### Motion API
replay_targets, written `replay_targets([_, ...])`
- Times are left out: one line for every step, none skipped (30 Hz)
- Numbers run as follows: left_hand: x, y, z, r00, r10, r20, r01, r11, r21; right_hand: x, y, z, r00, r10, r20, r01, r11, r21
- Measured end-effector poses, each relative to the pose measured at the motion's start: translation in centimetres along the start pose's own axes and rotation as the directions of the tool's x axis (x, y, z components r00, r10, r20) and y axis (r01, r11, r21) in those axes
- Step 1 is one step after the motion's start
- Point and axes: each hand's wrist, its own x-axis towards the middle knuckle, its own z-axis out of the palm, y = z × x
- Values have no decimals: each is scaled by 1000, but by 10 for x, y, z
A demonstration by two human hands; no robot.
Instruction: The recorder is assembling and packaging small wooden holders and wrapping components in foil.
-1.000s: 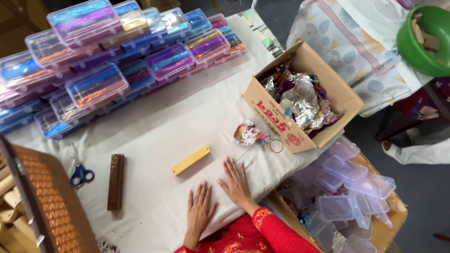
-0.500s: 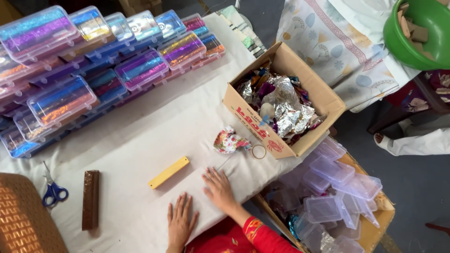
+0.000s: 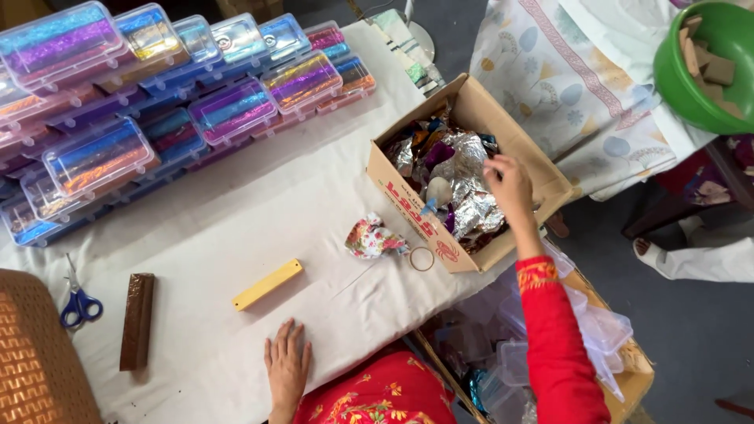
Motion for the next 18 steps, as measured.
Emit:
replay_targets([0,1,-1,1000,-2,-1,2,1000,5,9,10,6,1000,-1,1,1,1000,5])
replay_targets([0,3,-1,999,-27,30,27,999,18,18,19,11,1000,25,-9,-24,997,71])
replay_targets([2,5,-1,997,-50,62,48,998,29,26,31,15,998,54,-18,-51,990,133])
replay_targets([3,6,0,997,-48,62,46,998,31,33,43,26,998,56,-19,-53,989,135])
replay_targets([1,8,2,997,-59,49,57,998,31,38,56,36,997,65,30,-68,991,118])
replay_targets([0,9,3,997,-69,36,68,997,31,42,68,46,994,75,78,-83,991,101])
replay_targets([0,10,4,997,-73,40,72,997,32,44,74,51,994,76,84,-84,991,101])
replay_targets([-1,10,4,995,-90,31,90,996,29,45,79,56,996,40,80,-48,994,97])
replay_targets([-2,12,5,994,-110,22,110,994,25,46,84,61,997,2,78,-9,996,92])
replay_targets([-3,12,6,993,-117,24,116,993,25,45,76,56,996,0,84,-7,996,92])
replay_targets([-3,13,8,994,-110,7,109,993,41,45,67,51,983,83,161,-106,985,139])
replay_targets([-3,14,9,995,-103,-10,103,993,57,46,58,46,957,160,242,-206,962,177])
replay_targets([-3,15,10,994,-106,-11,106,993,57,46,49,40,957,157,243,-203,963,178])
replay_targets([-2,15,12,992,-123,-24,124,991,50,46,41,35,969,116,218,-153,975,160])
replay_targets([-3,15,13,990,-138,-35,139,989,45,45,33,29,978,77,194,-106,984,143])
replay_targets([-2,15,14,990,-139,-34,141,989,46,45,28,24,978,77,196,-106,984,144])
replay_targets([-2,15,16,989,-147,-33,149,988,48,46,22,18,975,103,195,-128,984,121])
replay_targets([-3,15,18,987,-155,-32,157,986,50,47,17,12,973,129,193,-151,984,99])
